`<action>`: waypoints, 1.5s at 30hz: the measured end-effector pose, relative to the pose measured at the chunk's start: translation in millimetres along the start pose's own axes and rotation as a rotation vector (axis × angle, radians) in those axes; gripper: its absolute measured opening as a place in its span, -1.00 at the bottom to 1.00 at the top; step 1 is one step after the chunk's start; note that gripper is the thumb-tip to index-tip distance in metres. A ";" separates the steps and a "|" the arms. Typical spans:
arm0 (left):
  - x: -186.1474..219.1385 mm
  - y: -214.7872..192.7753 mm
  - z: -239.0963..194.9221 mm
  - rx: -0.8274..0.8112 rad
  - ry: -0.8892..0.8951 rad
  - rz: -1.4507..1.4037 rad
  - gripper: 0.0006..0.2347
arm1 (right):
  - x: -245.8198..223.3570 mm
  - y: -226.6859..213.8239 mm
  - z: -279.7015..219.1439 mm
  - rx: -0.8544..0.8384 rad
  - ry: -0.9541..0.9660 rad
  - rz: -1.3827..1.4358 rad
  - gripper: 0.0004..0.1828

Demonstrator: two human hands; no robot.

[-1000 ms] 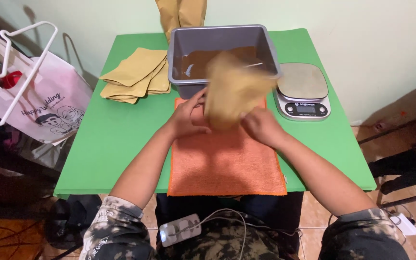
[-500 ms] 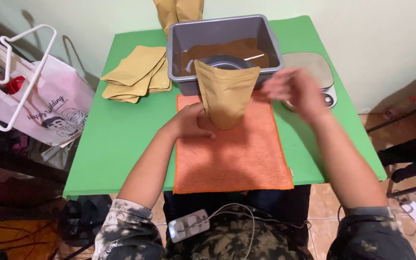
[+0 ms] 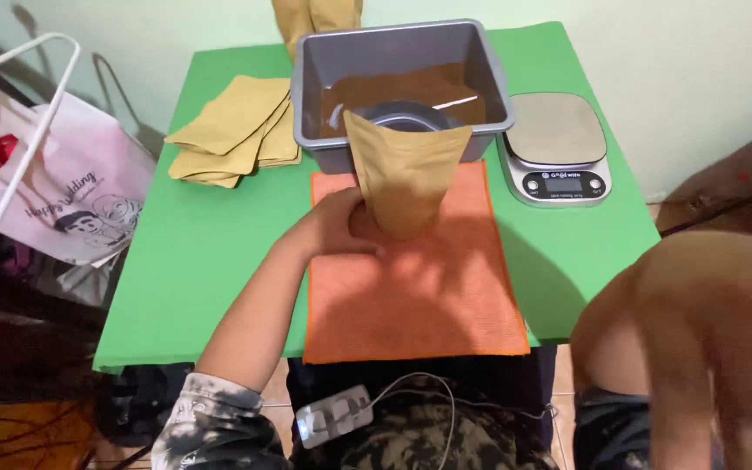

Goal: Tapping a filled coffee bag to settle grounds, sorting empty bags, and leveling coffee grounds in a bin with a spoon.

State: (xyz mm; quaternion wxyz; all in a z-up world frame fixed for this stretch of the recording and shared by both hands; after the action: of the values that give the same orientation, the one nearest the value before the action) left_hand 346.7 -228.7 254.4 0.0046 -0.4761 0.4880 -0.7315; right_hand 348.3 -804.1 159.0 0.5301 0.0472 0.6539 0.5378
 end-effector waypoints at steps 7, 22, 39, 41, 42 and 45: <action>20.3 -2.6 -6.4 -0.009 0.014 -0.062 -0.31 | 89.7 159.4 6.4 -0.080 -0.354 -0.168 -0.78; -59.5 -198.7 -24.0 0.861 0.114 0.206 -0.80 | 117.2 367.5 147.6 0.432 -0.632 -0.749 -0.55; -121.2 -176.1 -0.3 -0.185 -1.302 0.332 -0.02 | 199.1 376.7 119.8 0.285 -0.327 -1.477 -0.70; -128.5 -189.1 6.9 0.071 -1.325 0.266 -0.05 | 197.9 384.5 121.8 0.241 -0.366 -1.501 -0.64; -143.2 -189.1 11.3 0.074 -1.319 0.266 -0.05 | 198.1 385.5 121.9 0.242 -0.370 -1.506 -0.64; -179.5 -192.7 13.2 0.181 -1.400 0.219 -0.09 | 195.8 389.2 119.1 0.247 -0.414 -1.461 -0.64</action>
State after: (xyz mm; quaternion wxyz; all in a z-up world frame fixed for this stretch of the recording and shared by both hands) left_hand 542.3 -52.5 269.5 0.4297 -0.7800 0.3529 -0.2871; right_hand 154.1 -440.3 343.3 0.8532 -0.2379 0.4618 -0.0457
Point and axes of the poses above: each hand's wrist, its own z-axis towards the middle knuckle, its own y-axis out of the palm, x = y × z, the point moved 9 cm from there along z, towards the middle knuckle, and after that the axes turned 3 degrees about -y, right-handed, at the moved point
